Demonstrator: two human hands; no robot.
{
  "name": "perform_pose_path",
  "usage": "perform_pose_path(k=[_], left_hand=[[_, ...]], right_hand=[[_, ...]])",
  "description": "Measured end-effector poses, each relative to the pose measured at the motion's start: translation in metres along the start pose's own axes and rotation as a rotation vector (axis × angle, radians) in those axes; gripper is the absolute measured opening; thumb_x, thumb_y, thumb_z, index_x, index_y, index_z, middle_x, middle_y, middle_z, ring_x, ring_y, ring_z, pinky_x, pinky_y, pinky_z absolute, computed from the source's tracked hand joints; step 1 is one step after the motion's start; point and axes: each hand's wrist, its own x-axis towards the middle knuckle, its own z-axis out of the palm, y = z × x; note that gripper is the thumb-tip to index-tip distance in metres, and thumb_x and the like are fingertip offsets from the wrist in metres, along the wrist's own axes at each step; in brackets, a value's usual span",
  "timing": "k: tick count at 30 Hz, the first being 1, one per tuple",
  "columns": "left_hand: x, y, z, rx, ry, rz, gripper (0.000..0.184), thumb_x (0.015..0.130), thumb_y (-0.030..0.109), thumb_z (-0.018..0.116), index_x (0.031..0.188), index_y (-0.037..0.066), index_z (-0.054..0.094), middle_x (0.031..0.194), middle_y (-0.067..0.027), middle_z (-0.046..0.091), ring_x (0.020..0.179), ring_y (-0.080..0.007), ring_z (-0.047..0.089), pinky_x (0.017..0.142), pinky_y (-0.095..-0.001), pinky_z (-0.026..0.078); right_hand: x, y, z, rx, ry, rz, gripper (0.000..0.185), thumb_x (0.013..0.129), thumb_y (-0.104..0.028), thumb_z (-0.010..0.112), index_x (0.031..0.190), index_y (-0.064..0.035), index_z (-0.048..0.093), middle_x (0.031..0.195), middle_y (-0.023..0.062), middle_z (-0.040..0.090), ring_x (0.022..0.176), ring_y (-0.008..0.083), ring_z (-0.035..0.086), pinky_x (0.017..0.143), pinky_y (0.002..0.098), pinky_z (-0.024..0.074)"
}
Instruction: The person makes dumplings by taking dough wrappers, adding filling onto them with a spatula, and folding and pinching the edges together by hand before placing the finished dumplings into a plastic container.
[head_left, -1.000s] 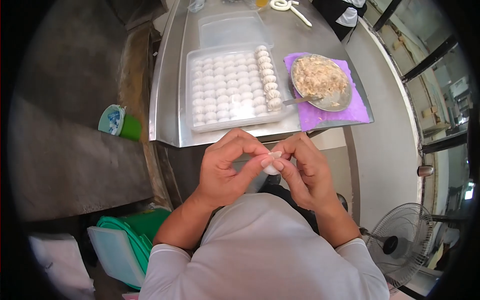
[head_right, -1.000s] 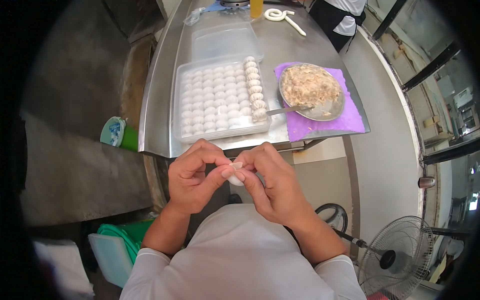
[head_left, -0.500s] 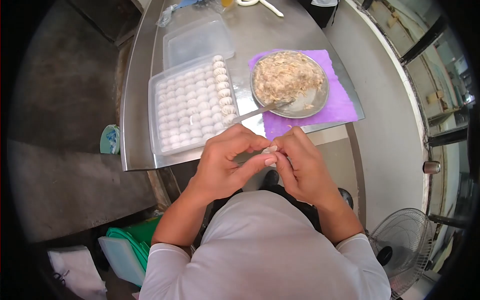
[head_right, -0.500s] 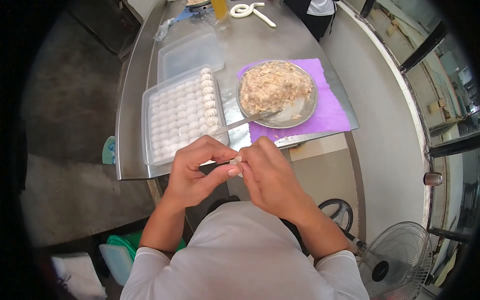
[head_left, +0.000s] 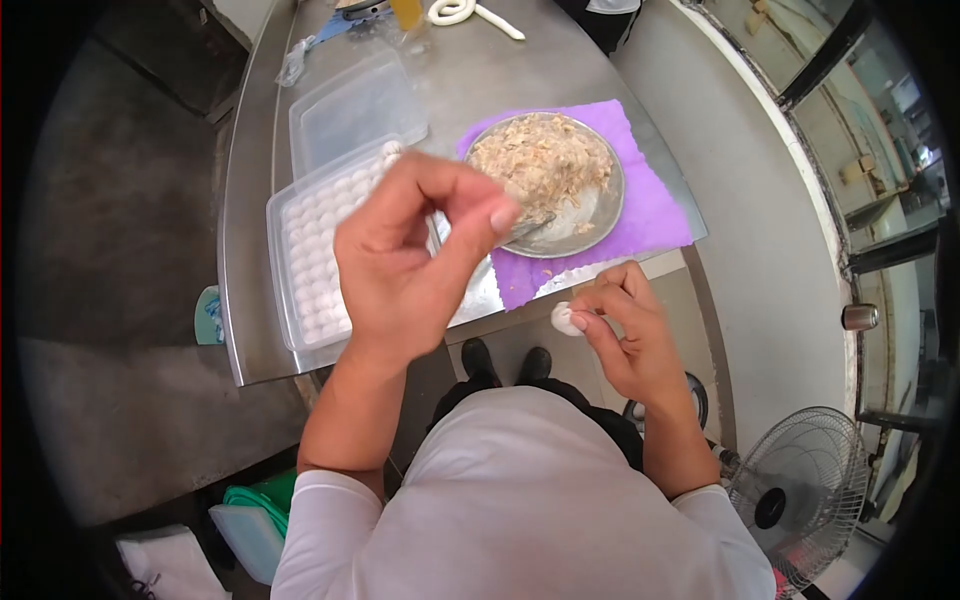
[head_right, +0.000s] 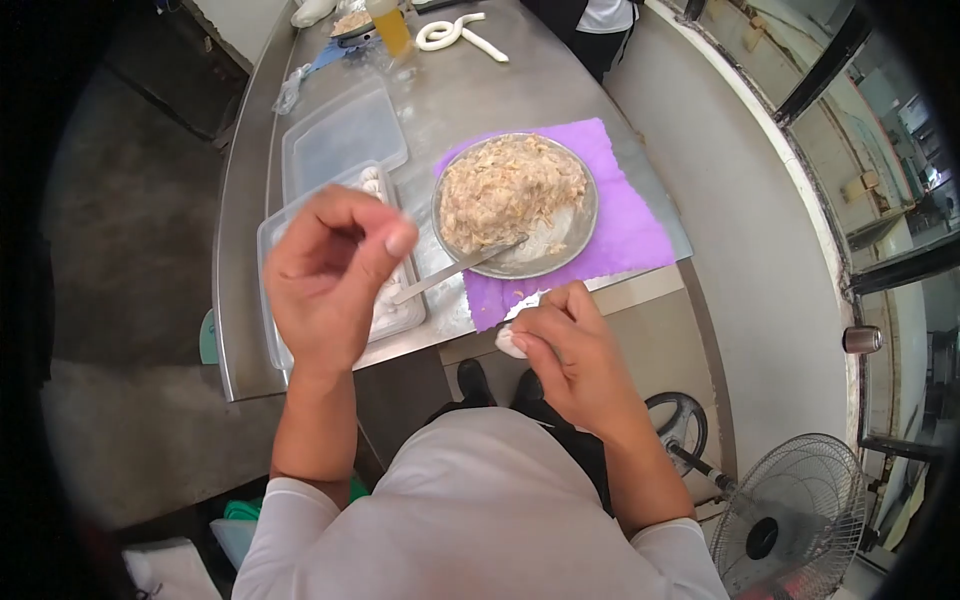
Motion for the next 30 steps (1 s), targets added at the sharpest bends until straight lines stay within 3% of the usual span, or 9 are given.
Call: perform_pose_path(k=[3,5,10,18,21,23,24,26,30], left_hand=[[0.027,-0.063,0.017,0.294,-0.11,0.148,0.015,0.086,-0.002,0.071,0.101,0.0,0.07,0.09,-0.0101,0.067,0.08,-0.0171,0.065,0.072,-0.0284,0.051],[0.023,-0.144,0.012,1.057,-0.562,0.083,0.027,0.083,-0.003,0.067,0.109,0.004,0.066,0.107,-0.0192,0.066,0.098,-0.0389,0.064,0.084,-0.0421,0.052],[0.031,-0.132,0.009,0.874,-0.34,-0.007,0.021,0.08,0.0,0.069,0.1,0.004,0.064,0.101,-0.0192,0.064,0.093,-0.0369,0.066,0.079,-0.0437,0.053],[-0.056,-0.112,0.052,0.976,-0.722,-0.044,0.032,0.087,0.007,0.065,0.118,0.0,0.066,0.099,-0.0194,0.06,0.096,-0.0379,0.063,0.077,-0.0439,0.053],[-0.056,-0.101,0.046,0.747,-0.728,-0.097,0.031,0.097,0.019,0.062,0.121,0.001,0.064,0.101,-0.0178,0.062,0.093,-0.033,0.066,0.076,-0.0397,0.055],[-0.048,-0.081,0.041,-0.449,-0.507,-1.09,0.037,0.105,0.03,0.054,0.126,0.001,0.062,0.105,-0.0141,0.065,0.089,-0.0258,0.068,0.075,-0.0358,0.057],[-0.049,-0.078,0.038,-0.445,-0.488,-1.081,0.037,0.105,0.03,0.054,0.126,0.001,0.062,0.105,-0.0141,0.065,0.089,-0.0258,0.068,0.075,-0.0358,0.057],[-0.055,-0.075,0.031,-1.015,-0.536,-1.198,0.041,0.107,0.038,0.05,0.123,0.002,0.062,0.106,-0.0137,0.068,0.085,-0.0209,0.069,0.074,-0.0346,0.058],[-0.061,-0.08,0.009,-0.992,-0.347,-1.013,0.039,0.107,0.029,0.05,0.132,-0.001,0.057,0.106,-0.0107,0.068,0.086,-0.0205,0.07,0.071,-0.0337,0.06]], right_hand=[[-0.008,0.009,-0.01,-0.035,0.036,-0.001,0.006,0.091,-0.002,0.064,0.097,0.0003,0.065,0.089,0.0114,0.058,0.083,0.0252,0.057,0.074,0.0332,0.0471],[-0.015,0.008,-0.012,-0.09,0.053,0.008,0.006,0.091,-0.001,0.064,0.096,0.0006,0.065,0.088,0.0113,0.058,0.08,0.025,0.057,0.072,0.0328,0.0471],[-0.028,0.024,-0.022,-0.075,0.115,0.098,0.004,0.091,-0.001,0.064,0.095,0.001,0.065,0.088,0.0113,0.058,0.077,0.0246,0.057,0.069,0.0321,0.0461],[-0.02,0.038,-0.033,-0.09,0.107,0.14,0.003,0.091,0.0,0.065,0.094,0.0008,0.065,0.087,0.0104,0.058,0.074,0.0216,0.055,0.069,0.031,0.0459],[-0.009,0.029,-0.03,0.002,0.055,0.028,0.009,0.088,0.001,0.067,0.097,0.0004,0.068,0.087,0.0089,0.058,0.076,0.0218,0.055,0.071,0.0317,0.0471],[0.003,0.027,-0.028,0.017,0.01,-0.104,0.013,0.086,0.002,0.068,0.099,-0.0002,0.069,0.087,0.0083,0.057,0.077,0.0218,0.055,0.072,0.0317,0.0474],[0.008,0.025,-0.025,0.026,-0.027,-0.223,0.018,0.084,0.003,0.069,0.102,-0.0008,0.071,0.087,0.0078,0.056,0.079,0.0218,0.055,0.072,0.0318,0.0477],[0.016,0.023,-0.019,0.075,-0.052,-0.247,0.024,0.081,0.003,0.072,0.105,-0.0023,0.072,0.088,0.0081,0.056,0.081,0.0216,0.054,0.07,0.0317,0.0473],[0.041,0.018,-0.008,0.042,-0.127,-0.335,0.024,0.081,0.0,0.075,0.105,-0.0028,0.071,0.087,0.0073,0.056,0.076,0.0195,0.055,0.066,0.0296,0.0464]])
